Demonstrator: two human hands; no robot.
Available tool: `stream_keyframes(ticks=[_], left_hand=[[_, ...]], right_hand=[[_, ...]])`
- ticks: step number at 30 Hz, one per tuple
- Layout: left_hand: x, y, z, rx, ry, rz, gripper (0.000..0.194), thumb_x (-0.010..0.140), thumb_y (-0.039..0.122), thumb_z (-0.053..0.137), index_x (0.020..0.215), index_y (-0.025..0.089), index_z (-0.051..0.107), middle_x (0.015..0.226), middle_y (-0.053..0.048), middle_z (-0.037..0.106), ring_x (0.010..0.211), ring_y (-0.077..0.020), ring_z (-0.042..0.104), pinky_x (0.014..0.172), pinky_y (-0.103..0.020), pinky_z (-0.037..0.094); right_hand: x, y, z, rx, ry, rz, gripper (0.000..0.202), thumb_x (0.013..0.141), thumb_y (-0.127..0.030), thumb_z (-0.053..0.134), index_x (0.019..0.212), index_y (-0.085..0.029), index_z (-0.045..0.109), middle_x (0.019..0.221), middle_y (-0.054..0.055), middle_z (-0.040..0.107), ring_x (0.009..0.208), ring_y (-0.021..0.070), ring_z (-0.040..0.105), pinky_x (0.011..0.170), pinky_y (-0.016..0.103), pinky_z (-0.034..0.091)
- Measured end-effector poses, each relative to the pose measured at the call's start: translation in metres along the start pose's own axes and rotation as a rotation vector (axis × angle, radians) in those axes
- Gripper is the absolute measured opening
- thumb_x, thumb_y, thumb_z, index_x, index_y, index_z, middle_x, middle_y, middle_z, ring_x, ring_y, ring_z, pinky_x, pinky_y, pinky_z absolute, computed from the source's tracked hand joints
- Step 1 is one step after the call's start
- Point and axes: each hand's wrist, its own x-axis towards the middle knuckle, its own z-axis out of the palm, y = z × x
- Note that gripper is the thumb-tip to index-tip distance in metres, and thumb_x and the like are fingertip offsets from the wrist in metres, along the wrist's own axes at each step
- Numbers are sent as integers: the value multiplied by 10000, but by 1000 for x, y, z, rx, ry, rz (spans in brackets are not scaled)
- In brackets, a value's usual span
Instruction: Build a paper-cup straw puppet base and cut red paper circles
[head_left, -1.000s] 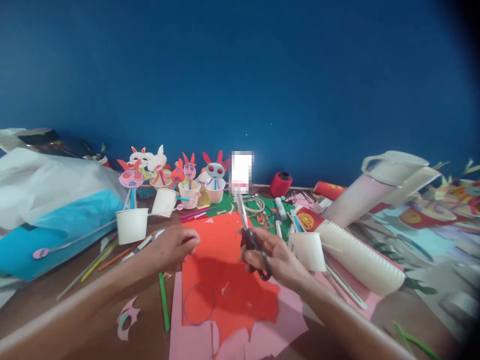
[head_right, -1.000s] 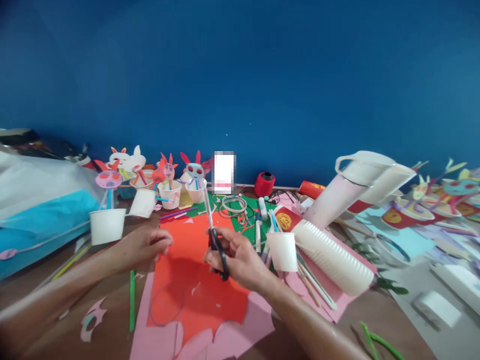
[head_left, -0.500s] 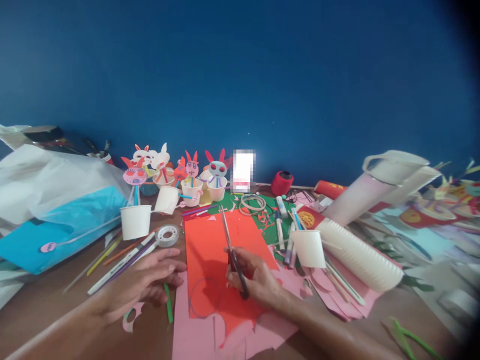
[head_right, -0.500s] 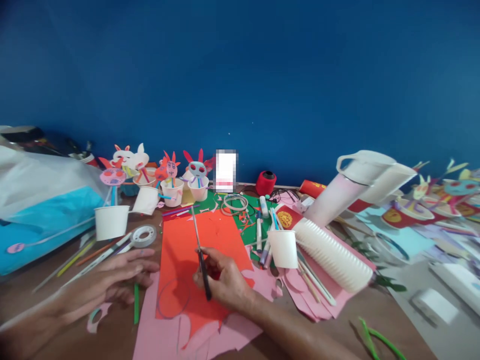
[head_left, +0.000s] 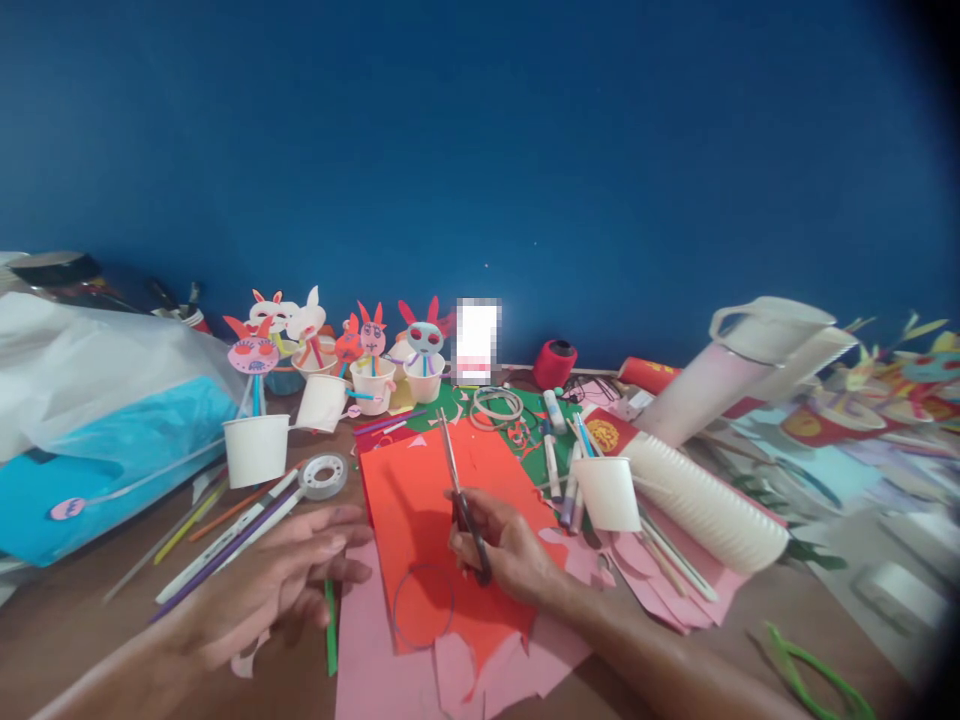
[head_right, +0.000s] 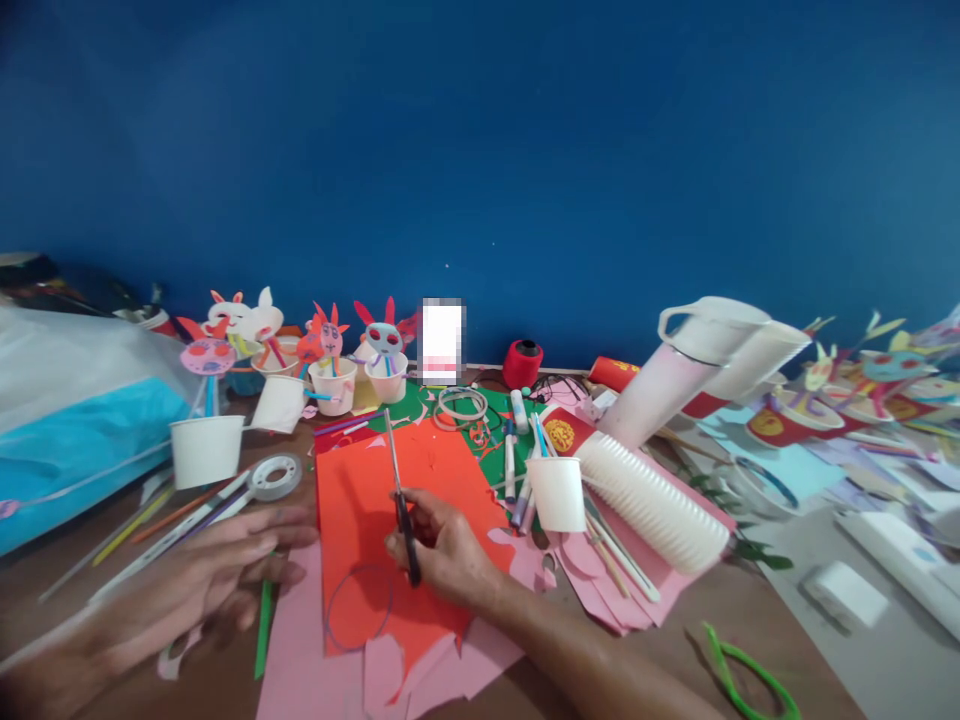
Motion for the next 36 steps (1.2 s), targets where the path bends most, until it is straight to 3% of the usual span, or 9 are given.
stream_keyframes(ticks=[3,7,13,18,23,26,30,33,36], left_hand=[[-7,2,-2,-47,18,4,429,751,261,631,1140,195,464,1247,-116,535,909,-244,642,436,-228,517],[4,-4,0,-98,7,56,427,747,219,640,1135,159,472,1158,-135,589,968,-251,619,470,-218,507],[22,-13,10,-51,-69,119,294,753,258,651,1003,163,528,822,-46,660,658,-149,649,404,-179,454],[25,-21,27,105,-252,-34,277,755,390,621,847,149,520,649,-42,654,469,-120,596,356,-164,410],[31,-26,51,205,-187,7,311,729,395,614,875,128,553,582,-24,626,392,-92,520,371,-176,390],[26,-18,57,277,-177,103,200,716,296,600,834,135,594,562,5,603,424,-100,512,432,-202,417],[9,10,56,444,-217,273,80,683,184,575,718,164,644,640,5,647,618,-155,576,565,-217,442],[3,26,54,595,-126,346,113,660,164,557,575,171,632,551,17,625,536,-154,538,486,-208,396],[9,25,50,539,-33,319,76,629,162,594,602,190,660,613,-3,674,583,-185,572,500,-211,411]], right_hand=[[-1,1,-1,-15,-20,-15,390,746,-194,592,1124,-153,502,719,-30,512,553,72,510,527,219,439],[-1,2,0,-34,-10,-17,387,749,-200,595,1124,-158,509,713,-32,508,565,70,503,540,216,436],[0,0,1,16,0,-24,405,721,-213,617,1110,-157,515,677,-40,508,524,66,507,489,194,422],[3,0,-3,94,15,3,434,722,-283,630,1121,-171,499,711,-23,544,506,82,553,451,199,434],[2,-2,-3,89,26,0,456,709,-306,659,1115,-168,502,711,-19,563,507,77,557,464,196,428],[0,-9,-5,128,8,10,487,697,-372,667,1092,-142,496,666,-11,581,497,94,565,465,209,428],[-1,-19,-10,176,-7,-26,461,695,-448,654,979,-116,508,611,4,592,482,106,558,446,210,407],[1,-19,-10,168,17,-45,467,690,-465,656,974,-125,507,601,-6,588,470,99,548,441,209,394],[3,-13,-7,153,-14,-27,503,679,-485,660,999,-132,499,594,-12,587,463,100,546,441,217,399]])
